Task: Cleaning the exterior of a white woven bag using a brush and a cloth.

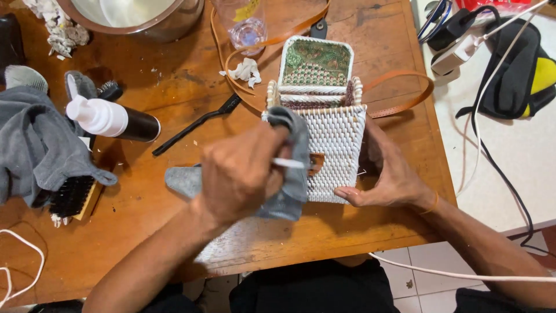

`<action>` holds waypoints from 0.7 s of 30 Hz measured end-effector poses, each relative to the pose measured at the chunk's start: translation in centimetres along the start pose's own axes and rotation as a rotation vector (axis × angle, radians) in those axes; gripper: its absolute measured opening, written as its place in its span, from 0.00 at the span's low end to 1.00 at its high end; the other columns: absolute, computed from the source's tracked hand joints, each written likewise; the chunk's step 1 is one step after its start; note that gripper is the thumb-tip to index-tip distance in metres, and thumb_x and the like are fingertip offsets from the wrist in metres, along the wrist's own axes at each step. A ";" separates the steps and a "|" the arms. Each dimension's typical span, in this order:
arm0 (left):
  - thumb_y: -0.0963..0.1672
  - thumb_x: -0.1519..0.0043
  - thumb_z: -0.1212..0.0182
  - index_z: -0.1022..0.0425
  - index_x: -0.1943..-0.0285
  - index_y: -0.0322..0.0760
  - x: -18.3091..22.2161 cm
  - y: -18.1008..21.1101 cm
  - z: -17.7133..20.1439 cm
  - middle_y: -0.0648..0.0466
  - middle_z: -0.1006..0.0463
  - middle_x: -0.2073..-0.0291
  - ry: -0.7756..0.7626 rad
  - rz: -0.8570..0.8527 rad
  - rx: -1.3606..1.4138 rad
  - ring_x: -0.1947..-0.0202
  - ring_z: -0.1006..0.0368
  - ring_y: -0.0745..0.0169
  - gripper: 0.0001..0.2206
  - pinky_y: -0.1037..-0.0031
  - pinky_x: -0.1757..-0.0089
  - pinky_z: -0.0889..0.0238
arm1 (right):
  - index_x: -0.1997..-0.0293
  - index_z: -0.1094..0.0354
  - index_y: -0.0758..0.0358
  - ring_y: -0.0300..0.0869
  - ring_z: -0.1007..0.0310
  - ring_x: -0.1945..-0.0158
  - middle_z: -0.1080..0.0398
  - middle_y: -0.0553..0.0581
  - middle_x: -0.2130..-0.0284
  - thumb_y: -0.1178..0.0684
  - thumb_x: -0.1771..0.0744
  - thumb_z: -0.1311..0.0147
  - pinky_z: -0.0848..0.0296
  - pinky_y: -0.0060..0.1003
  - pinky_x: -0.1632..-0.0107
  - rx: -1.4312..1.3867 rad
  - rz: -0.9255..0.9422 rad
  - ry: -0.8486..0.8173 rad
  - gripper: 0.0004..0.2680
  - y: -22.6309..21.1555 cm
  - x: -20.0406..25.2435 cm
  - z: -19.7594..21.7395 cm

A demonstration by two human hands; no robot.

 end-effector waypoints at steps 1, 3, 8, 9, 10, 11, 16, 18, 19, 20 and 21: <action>0.41 0.29 0.45 0.26 0.59 0.34 -0.3 -0.6 0.2 0.56 0.28 0.79 0.051 0.045 -0.111 0.86 0.38 0.70 0.06 0.75 0.84 0.42 | 0.26 0.59 0.74 0.51 0.38 0.30 0.40 0.66 0.33 0.58 0.44 0.32 0.42 0.41 0.25 0.010 -0.031 -0.002 0.41 0.0 0.0 0.0; 0.42 0.28 0.44 0.26 0.58 0.36 0.0 0.0 0.2 0.58 0.30 0.79 0.104 0.084 -0.222 0.85 0.41 0.72 0.06 0.75 0.82 0.47 | 0.25 0.61 0.73 0.51 0.38 0.30 0.40 0.67 0.33 0.57 0.44 0.32 0.39 0.40 0.27 0.024 -0.058 -0.001 0.42 0.2 0.1 0.0; 0.39 0.30 0.50 0.25 0.64 0.35 0.2 -0.1 0.5 0.57 0.30 0.84 0.045 0.011 -0.048 0.90 0.38 0.68 0.10 0.72 0.87 0.41 | 0.25 0.62 0.75 0.55 0.47 0.24 0.47 0.71 0.29 0.57 0.45 0.32 0.53 0.46 0.20 0.034 0.038 -0.024 0.43 1.0 0.2 0.3; 0.39 0.30 0.50 0.25 0.64 0.35 0.2 -0.2 0.3 0.57 0.30 0.84 0.039 0.020 -0.046 0.90 0.38 0.68 0.10 0.72 0.87 0.41 | 0.25 0.62 0.75 0.55 0.47 0.24 0.47 0.71 0.29 0.57 0.45 0.32 0.53 0.46 0.20 0.027 0.030 -0.028 0.43 1.2 0.4 0.2; 0.39 0.31 0.48 0.25 0.62 0.34 0.2 -0.4 0.3 0.57 0.30 0.84 0.091 0.062 -0.098 0.89 0.38 0.68 0.08 0.73 0.86 0.41 | 0.25 0.62 0.76 0.54 0.48 0.24 0.47 0.71 0.28 0.58 0.45 0.31 0.54 0.44 0.21 0.032 0.030 -0.007 0.43 1.3 0.7 0.1; 0.39 0.32 0.47 0.24 0.59 0.33 -0.2 -0.9 0.3 0.57 0.30 0.83 0.154 0.091 -0.156 0.89 0.37 0.68 0.06 0.74 0.85 0.42 | 0.25 0.62 0.77 0.52 0.49 0.24 0.48 0.70 0.28 0.59 0.45 0.31 0.54 0.43 0.21 0.047 0.043 0.018 0.44 1.4 0.4 0.3; 0.39 0.31 0.47 0.25 0.64 0.35 0.1 0.6 1.3 0.56 0.28 0.82 0.043 0.005 -0.112 0.88 0.39 0.70 0.09 0.74 0.85 0.44 | 0.27 0.57 0.76 0.53 0.42 0.27 0.42 0.69 0.32 0.57 0.46 0.30 0.50 0.45 0.21 0.074 0.065 -0.020 0.42 1.8 0.4 0.4; 0.38 0.33 0.44 0.23 0.62 0.33 -0.2 0.1 1.5 0.56 0.28 0.83 0.063 0.055 -0.123 0.88 0.35 0.67 0.06 0.71 0.84 0.38 | 0.27 0.59 0.77 0.56 0.45 0.25 0.45 0.72 0.30 0.54 0.48 0.30 0.55 0.48 0.20 0.162 0.033 -0.013 0.45 2.1 1.1 0.4; 0.38 0.33 0.48 0.23 0.63 0.33 -0.1 0.1 1.1 0.57 0.31 0.84 0.094 0.057 -0.118 0.89 0.38 0.68 0.08 0.72 0.85 0.42 | 0.28 0.56 0.77 0.53 0.42 0.27 0.41 0.69 0.33 0.56 0.48 0.29 0.51 0.44 0.22 0.124 0.019 0.006 0.43 1.8 0.9 0.3; 0.37 0.33 0.52 0.23 0.64 0.33 -0.1 0.1 0.8 0.58 0.33 0.85 0.124 0.059 -0.113 0.90 0.41 0.69 0.11 0.72 0.86 0.46 | 0.28 0.54 0.77 0.50 0.39 0.30 0.38 0.66 0.35 0.59 0.47 0.29 0.48 0.39 0.24 0.086 0.005 0.026 0.41 1.5 0.6 0.3; 0.37 0.33 0.52 0.23 0.64 0.33 0.6 1.2 0.4 0.58 0.33 0.85 0.131 0.052 -0.117 0.90 0.41 0.69 0.11 0.72 0.86 0.46 | 0.28 0.54 0.77 0.50 0.39 0.30 0.38 0.66 0.35 0.59 0.47 0.29 0.48 0.39 0.24 0.092 0.013 0.028 0.41 1.4 0.5 0.4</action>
Point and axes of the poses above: each hand's wrist, its own x-axis away from the middle knuckle, its own z-axis out of the back of the hand, y = z × x, the point moved 1 cm from there along -x, towards the middle knuckle
